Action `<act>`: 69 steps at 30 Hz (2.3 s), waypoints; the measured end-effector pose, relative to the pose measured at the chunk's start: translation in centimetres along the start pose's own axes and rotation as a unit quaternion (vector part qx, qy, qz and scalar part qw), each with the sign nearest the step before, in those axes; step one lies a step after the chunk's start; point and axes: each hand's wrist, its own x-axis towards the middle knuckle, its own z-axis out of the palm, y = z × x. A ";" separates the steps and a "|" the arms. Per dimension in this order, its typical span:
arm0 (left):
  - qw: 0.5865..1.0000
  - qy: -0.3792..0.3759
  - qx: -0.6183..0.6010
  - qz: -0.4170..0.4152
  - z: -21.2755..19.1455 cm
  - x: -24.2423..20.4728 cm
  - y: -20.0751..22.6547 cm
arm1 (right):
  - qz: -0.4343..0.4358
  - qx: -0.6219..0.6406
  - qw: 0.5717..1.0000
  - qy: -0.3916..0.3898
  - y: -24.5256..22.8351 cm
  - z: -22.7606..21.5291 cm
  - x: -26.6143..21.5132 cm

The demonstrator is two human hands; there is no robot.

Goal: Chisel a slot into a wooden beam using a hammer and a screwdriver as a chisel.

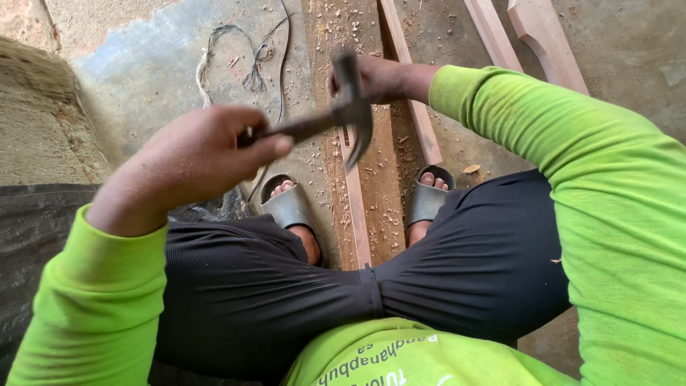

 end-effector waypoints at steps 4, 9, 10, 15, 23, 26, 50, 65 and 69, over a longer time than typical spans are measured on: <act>0.970 0.208 -0.110 0.065 3.7 4.3 -0.8 | -0.005 0.082 0.996 0.029 1.5 0.4 0.5; 0.953 0.262 -0.137 0.068 6.2 10.5 -1.7 | 0.005 0.083 0.996 0.038 0.7 0.2 0.3; 0.953 0.262 -0.136 0.067 5.7 10.6 -1.5 | 0.004 0.084 0.996 0.038 1.5 0.3 0.6; 0.977 0.197 -0.080 0.029 3.0 8.5 0.5 | 0.055 0.045 0.997 0.040 1.5 0.3 0.9; 0.965 0.250 -0.057 0.059 6.6 12.4 -1.0 | 0.061 0.048 0.996 0.031 0.9 0.6 0.4; 0.975 0.214 -0.039 0.047 5.6 12.7 -1.1 | 0.055 0.085 0.995 0.013 1.9 -0.1 1.2; 0.958 0.265 -0.057 0.091 3.0 6.6 -0.6 | 0.031 0.075 0.990 0.119 1.7 2.9 0.0; 0.974 0.212 -0.071 0.030 5.0 10.3 -0.4 | 0.029 0.113 0.990 0.079 1.1 1.6 1.5; 0.975 0.208 -0.074 0.019 4.6 9.6 0.4 | 0.146 0.172 0.956 0.190 6.3 0.9 4.4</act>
